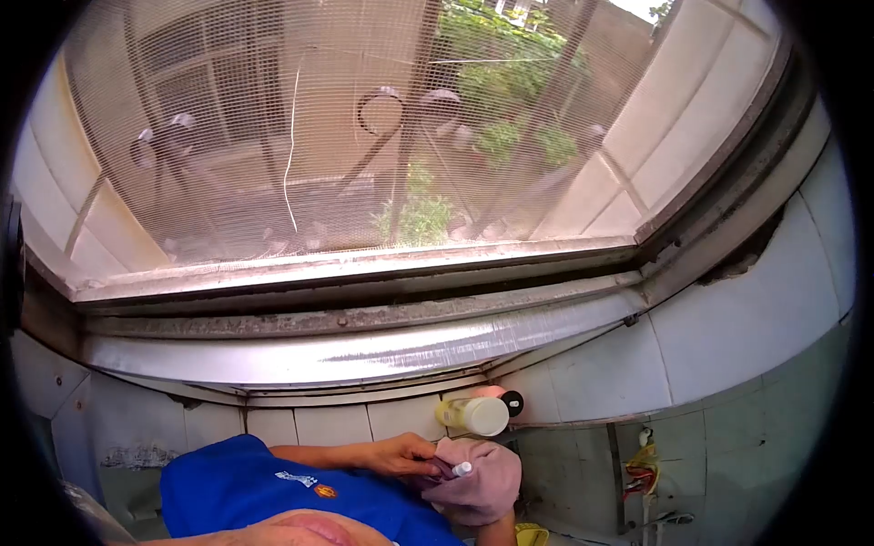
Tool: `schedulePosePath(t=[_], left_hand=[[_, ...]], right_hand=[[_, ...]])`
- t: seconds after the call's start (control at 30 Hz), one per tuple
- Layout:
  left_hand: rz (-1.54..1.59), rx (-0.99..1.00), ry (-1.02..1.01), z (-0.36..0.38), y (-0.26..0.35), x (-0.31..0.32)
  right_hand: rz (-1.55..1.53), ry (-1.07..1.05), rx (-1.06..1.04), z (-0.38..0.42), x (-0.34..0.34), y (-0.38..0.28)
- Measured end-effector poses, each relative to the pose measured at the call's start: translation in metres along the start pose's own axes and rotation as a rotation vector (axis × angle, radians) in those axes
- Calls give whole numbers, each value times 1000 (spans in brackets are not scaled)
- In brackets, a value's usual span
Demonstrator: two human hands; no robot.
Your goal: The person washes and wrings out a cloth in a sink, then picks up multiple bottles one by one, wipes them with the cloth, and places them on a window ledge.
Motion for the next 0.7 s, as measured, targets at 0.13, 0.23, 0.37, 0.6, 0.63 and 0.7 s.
schedulePosePath(t=[0.13, 0.23, 0.37, 0.6, 0.63, 0.7], left_hand=[[61, 27, 0, 1, -8, 1], [19, -3, 19, 4, -6, 0], [-14, -18, 57, 8, -8, -3], [85, 7, 187, 13, 6, -1], [40, 49, 199, 14, 7, -1], [-21, 61, 224, 19, 0, 10]], right_hand=[[-40, 6, 50, -3, -3, -4], [-54, 16, 73, -2, -2, -7], [-59, 26, 77, 3, 2, -9], [-157, 83, 52, 16, 11, 4], [-194, 88, -6, 20, 14, 14], [-235, 97, -87, 31, 17, 26]])
Point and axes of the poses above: each hand's wrist, its own z-axis away from the middle knuckle, its own x-axis out of the palm, y = z × x, the point moved 9 cm from there along -z, towards the middle knuckle, and after that the axes turned 4 degrees about x, right-handed, at the moved point
